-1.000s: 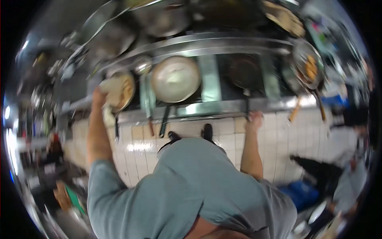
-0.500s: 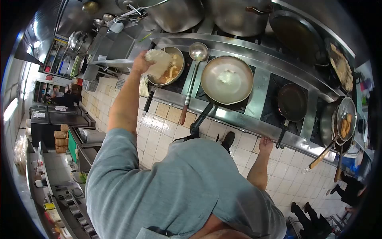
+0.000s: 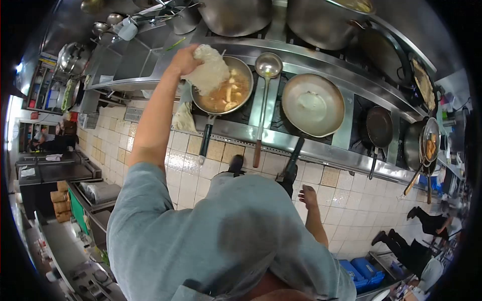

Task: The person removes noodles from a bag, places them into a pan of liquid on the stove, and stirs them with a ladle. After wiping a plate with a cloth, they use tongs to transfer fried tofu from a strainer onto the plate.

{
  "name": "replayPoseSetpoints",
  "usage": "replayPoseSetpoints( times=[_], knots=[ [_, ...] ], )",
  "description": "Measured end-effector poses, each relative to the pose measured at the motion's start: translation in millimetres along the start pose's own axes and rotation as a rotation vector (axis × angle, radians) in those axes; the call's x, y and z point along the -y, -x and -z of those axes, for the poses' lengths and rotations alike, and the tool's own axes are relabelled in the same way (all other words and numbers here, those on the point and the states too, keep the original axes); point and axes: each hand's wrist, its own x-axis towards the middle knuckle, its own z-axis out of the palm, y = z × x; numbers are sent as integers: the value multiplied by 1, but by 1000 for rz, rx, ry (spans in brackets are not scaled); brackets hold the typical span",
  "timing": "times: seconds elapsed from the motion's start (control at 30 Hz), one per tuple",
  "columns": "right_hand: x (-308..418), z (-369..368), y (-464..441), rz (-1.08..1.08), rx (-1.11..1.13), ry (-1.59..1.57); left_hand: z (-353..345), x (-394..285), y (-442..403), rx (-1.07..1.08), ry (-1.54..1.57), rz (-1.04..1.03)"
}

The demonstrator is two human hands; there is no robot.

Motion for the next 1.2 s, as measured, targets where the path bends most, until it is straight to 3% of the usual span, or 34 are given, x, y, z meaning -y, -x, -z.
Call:
replayPoseSetpoints(
  times=[0.07,0.27,0.33,0.4,0.47,0.5,0.53,0.6,0.73,0.87,0.93,1.0,1.07,1.2],
  knots=[
    [21,-71,13,183,122,90,-5,12,-1,-12,-12,9],
    [159,-241,84,270,425,-438,-11,35,-4,94,120,-77],
    [186,-258,94,212,313,-296,-16,31,0,98,137,-160],
    [207,-258,127,289,220,-180,-9,34,-1,153,217,-176],
    [219,-255,150,496,133,-37,13,25,9,132,251,-198],
    [220,-258,167,551,-45,144,22,25,17,105,268,-202],
    [208,-260,174,554,-41,152,22,26,26,100,269,-194],
    [184,-256,188,813,-265,318,16,17,42,170,126,-207],
    [190,-261,255,788,-298,307,42,5,59,175,147,-208],
    [213,-265,289,570,-55,143,37,15,80,317,114,-377],
    [219,-265,288,981,-351,481,1,34,88,307,79,-654],
    [226,-269,290,905,-382,572,14,28,107,225,118,-725],
    [235,-276,286,861,-509,796,34,19,118,241,230,-540],
    [242,-288,262,694,-595,972,-21,43,109,236,212,-668]
  ],
)
